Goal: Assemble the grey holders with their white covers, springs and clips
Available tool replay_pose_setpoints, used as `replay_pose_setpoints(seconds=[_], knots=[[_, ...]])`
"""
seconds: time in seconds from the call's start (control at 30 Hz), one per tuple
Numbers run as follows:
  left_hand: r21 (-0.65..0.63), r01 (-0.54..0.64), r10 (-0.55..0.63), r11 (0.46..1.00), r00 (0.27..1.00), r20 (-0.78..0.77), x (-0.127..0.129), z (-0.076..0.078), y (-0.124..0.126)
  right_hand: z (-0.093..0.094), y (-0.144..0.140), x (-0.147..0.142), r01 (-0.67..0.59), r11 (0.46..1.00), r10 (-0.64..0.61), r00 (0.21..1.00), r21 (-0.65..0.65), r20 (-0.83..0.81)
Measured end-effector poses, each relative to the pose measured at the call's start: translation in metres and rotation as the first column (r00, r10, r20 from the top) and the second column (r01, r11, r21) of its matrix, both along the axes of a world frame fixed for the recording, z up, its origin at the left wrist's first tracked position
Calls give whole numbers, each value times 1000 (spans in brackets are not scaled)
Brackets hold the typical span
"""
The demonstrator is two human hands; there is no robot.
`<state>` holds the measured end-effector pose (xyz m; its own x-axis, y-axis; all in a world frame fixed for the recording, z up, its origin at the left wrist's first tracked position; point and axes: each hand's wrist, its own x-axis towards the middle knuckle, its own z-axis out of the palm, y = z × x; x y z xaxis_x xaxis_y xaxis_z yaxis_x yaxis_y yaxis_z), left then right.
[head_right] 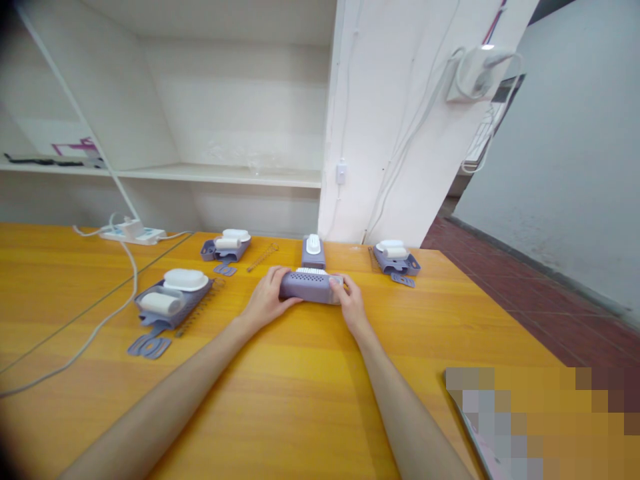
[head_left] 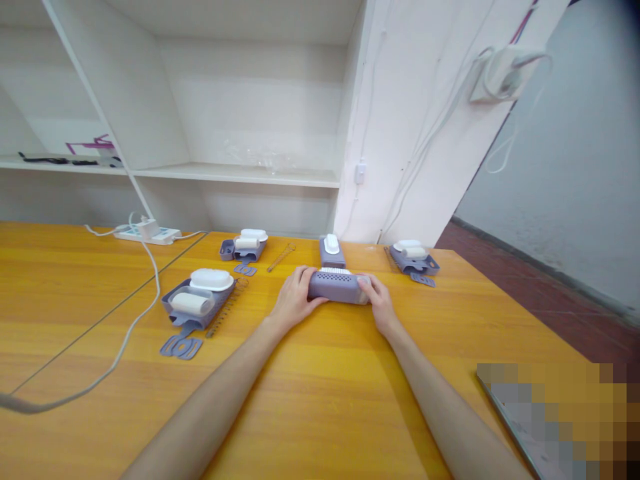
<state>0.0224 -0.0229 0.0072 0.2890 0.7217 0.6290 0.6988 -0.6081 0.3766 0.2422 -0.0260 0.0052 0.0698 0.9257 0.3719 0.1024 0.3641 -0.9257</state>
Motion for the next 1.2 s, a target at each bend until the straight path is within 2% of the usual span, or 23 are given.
replay_pose_setpoints(seconds=[0.23, 0.37, 0.7, 0.87, 1.0, 1.2], knots=[[-7, 48, -48, 999, 993, -107, -1, 0, 0, -7, 5, 0, 23, 992, -39, 991, -122, -126], [-14, 77, -78, 997, 989, -128, -1, 1, 1, -4, 2, -1, 25, 993, -33, 997, -116, -71], [-33, 162, -164, 986, 985, -53, 0, 9, -6, 1, 0, -2, 34, 997, -33, 999, -69, 17], [-39, 164, -166, 986, 985, -48, 0, 10, -7, 4, -1, -3, -11, 997, 15, 999, -80, 48], [-40, 158, -160, 987, 985, -70, 1, 10, -5, 6, -2, -3, -98, 990, 108, 990, -100, 96], [-25, 127, -129, 992, 980, -152, 0, 8, -3, 8, -1, 1, -197, 966, 235, 938, -166, 256]])
